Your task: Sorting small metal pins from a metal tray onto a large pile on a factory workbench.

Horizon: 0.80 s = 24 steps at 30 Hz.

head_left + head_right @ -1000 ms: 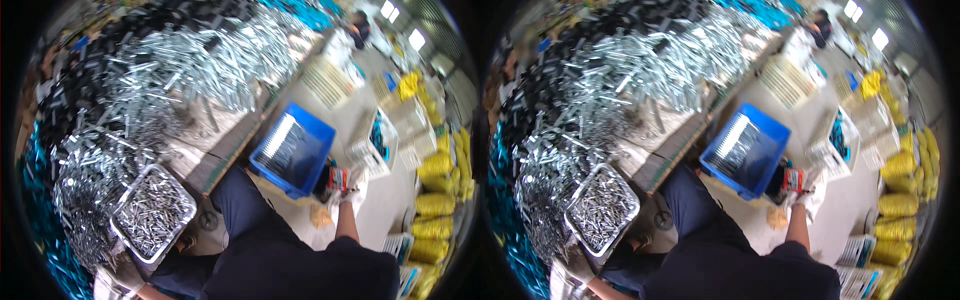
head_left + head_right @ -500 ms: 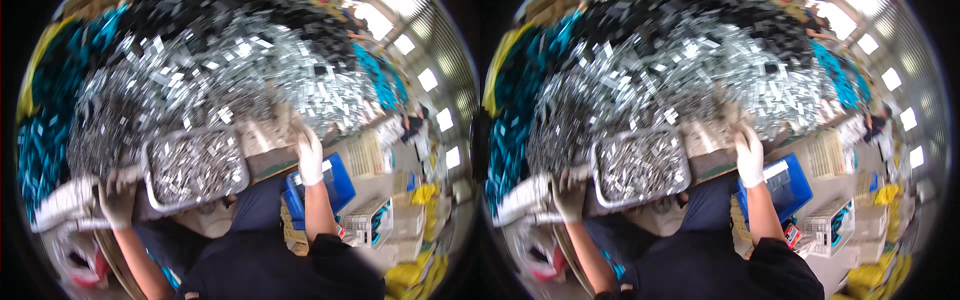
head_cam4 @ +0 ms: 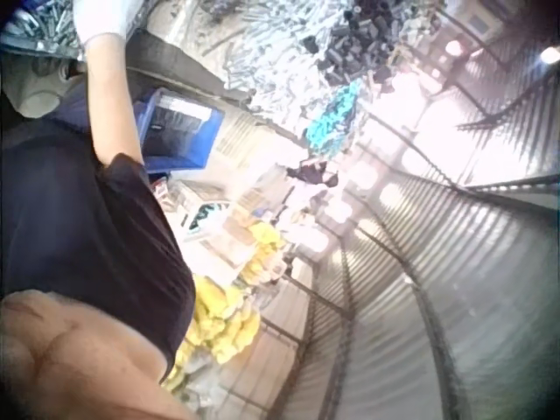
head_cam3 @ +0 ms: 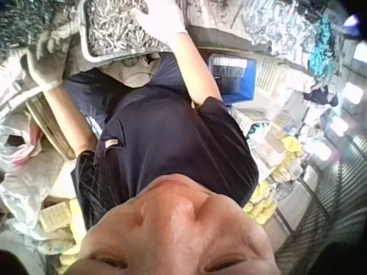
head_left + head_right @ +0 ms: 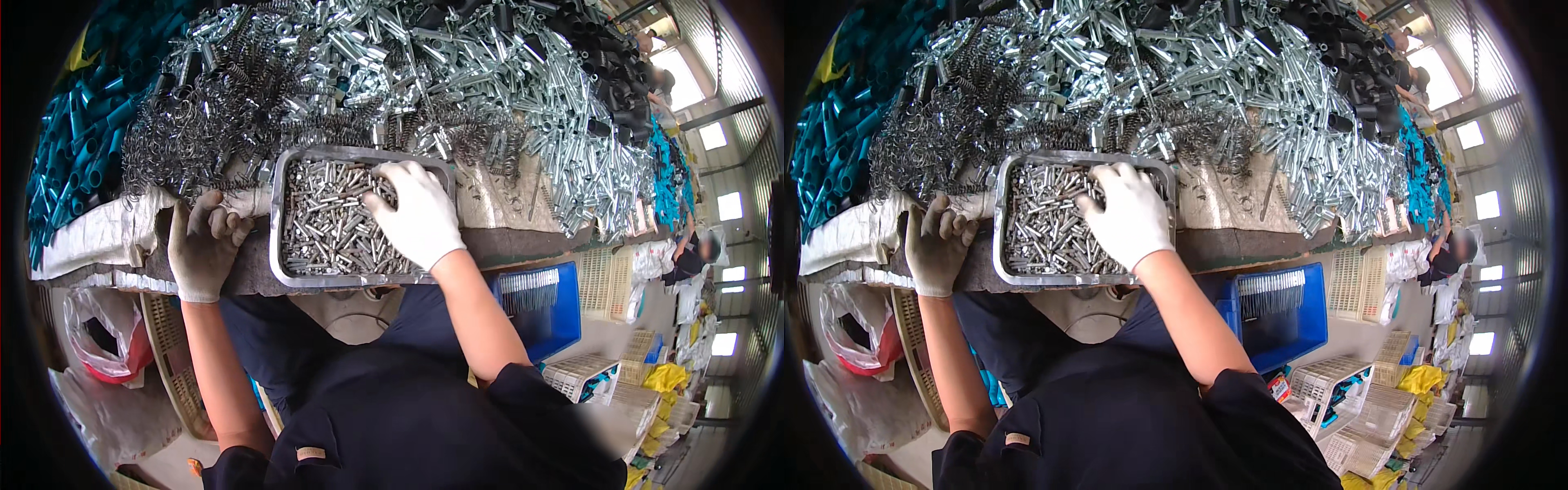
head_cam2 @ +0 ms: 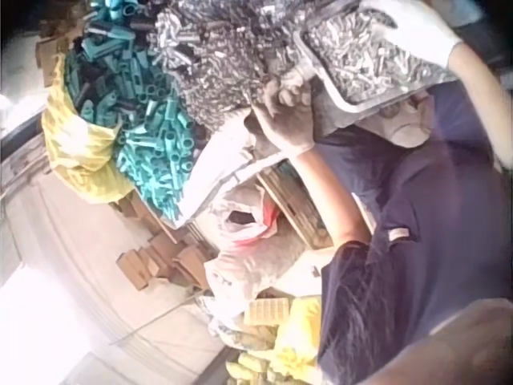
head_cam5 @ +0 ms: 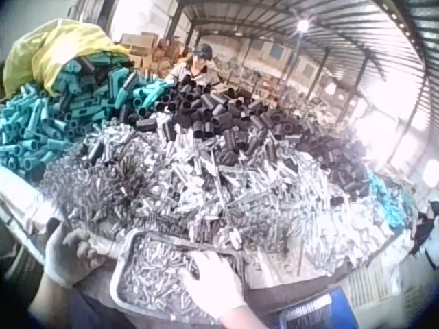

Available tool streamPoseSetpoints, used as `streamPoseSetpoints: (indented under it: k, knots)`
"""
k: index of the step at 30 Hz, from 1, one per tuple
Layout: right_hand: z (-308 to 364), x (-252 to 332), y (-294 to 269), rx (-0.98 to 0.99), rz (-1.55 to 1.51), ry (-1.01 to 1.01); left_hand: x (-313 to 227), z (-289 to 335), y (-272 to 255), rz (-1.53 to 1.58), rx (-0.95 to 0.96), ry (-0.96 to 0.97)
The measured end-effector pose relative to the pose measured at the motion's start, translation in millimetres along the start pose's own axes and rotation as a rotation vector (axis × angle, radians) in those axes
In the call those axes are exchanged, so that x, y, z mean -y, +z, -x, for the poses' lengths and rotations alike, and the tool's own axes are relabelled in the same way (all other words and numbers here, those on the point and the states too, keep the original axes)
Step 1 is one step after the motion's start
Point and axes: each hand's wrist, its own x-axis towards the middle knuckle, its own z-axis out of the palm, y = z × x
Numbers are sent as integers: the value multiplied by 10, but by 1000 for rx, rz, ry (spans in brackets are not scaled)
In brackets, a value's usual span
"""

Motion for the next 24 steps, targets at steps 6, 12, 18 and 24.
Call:
streamPoseSetpoints:
  k: [6,12,18,24]
  knots:
    - [146,277,233,-121,65,-75,22,-17,-78,7,66,6]
    - [264,506,462,-105,85,-267,22,-43,-37,-6,18,-9]
    - [-18,246,136,-106,-17,-342,13,-20,-75,10,42,3]
    - [-513,-135,24,17,164,-450,-6,-43,-85,23,130,-9]
